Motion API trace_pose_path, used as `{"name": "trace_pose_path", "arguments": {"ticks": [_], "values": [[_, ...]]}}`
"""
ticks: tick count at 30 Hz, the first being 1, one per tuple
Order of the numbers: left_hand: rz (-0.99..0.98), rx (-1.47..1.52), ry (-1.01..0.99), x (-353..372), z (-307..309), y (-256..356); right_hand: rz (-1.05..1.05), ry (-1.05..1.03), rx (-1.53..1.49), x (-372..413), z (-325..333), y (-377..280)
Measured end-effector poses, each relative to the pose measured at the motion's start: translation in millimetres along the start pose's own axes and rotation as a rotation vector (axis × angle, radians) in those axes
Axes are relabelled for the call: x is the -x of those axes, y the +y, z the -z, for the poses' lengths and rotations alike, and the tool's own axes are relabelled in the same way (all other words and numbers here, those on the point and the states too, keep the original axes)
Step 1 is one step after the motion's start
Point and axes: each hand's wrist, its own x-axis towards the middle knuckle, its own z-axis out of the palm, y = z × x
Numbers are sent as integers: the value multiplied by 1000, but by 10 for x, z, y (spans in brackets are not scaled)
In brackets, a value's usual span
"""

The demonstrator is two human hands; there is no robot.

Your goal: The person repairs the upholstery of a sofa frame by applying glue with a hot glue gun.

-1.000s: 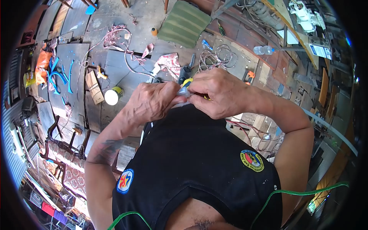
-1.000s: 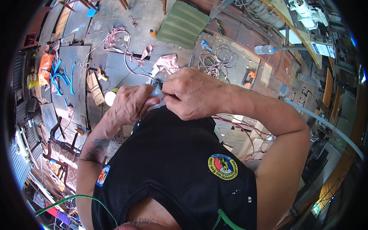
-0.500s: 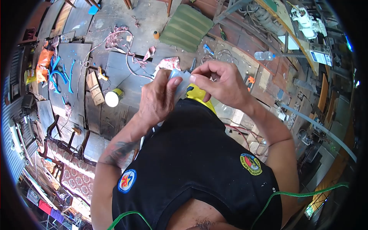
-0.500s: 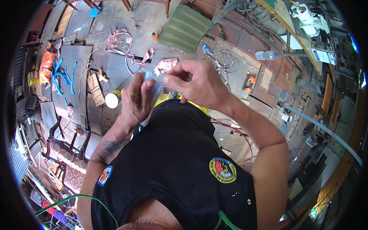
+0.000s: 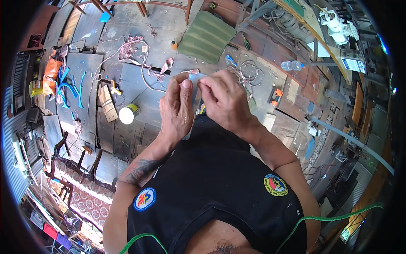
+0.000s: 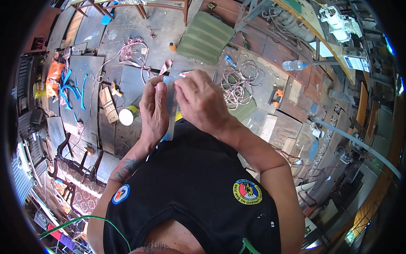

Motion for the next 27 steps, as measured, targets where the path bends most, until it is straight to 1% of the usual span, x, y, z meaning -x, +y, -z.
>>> {"name": "trace_pose_path", "arguments": {"ticks": [1,3,4,6,7,9,11,12,13,14,15,17,18,19,20,21,23,24,25,27], "values": [[2,2,-1,19,1,-3,-2,-2,2,-1,-9,-15],[134,166,-59,52,24,-23,0,-81,28,-12,-35,-50],[137,165,-56,68,49,-54,-26,-90,-73,22,-85,-40],[218,331,-167,90,104,-155,-34,-115,-95,94,-156,-95],[225,327,-162,115,110,-186,-47,-137,-113,135,-180,-139],[281,424,-156,146,100,-250,-52,-175,-126,174,-207,-174],[293,386,-133,216,127,-379,-57,-271,-164,236,-247,-192],[360,413,-108,248,137,-422,-60,-274,-172,272,-263,-191],[425,439,-82,269,152,-453,-19,-331,-175,300,-282,-184],[427,435,-77,274,167,-476,27,-386,-177,311,-303,-171],[458,445,-92,270,184,-481,27,-385,-184,320,-324,-161],[496,453,-108,273,217,-446,-23,-348,-317,358,-351,-161],[522,468,-155,224,236,-322,-93,-373,-338,330,-335,-171],[549,483,-201,196,243,-262,-94,-375,-340,301,-325,-155],[507,504,-189,179,219,-343,-119,-420,-347,270,-321,-129],[509,500,-189,162,217,-315,-144,-464,-354,244,-314,-128],[479,508,-92,101,190,-221,-133,-422,-306,231,-329,-206],[440,417,-104,46,246,-283,-110,-400,-286,246,-346,-214],[440,416,-105,69,238,-298,-88,-377,-268,265,-354,-228],[460,447,-19,100,224,-243,-81,-392,-270,301,-349,-270]]}}
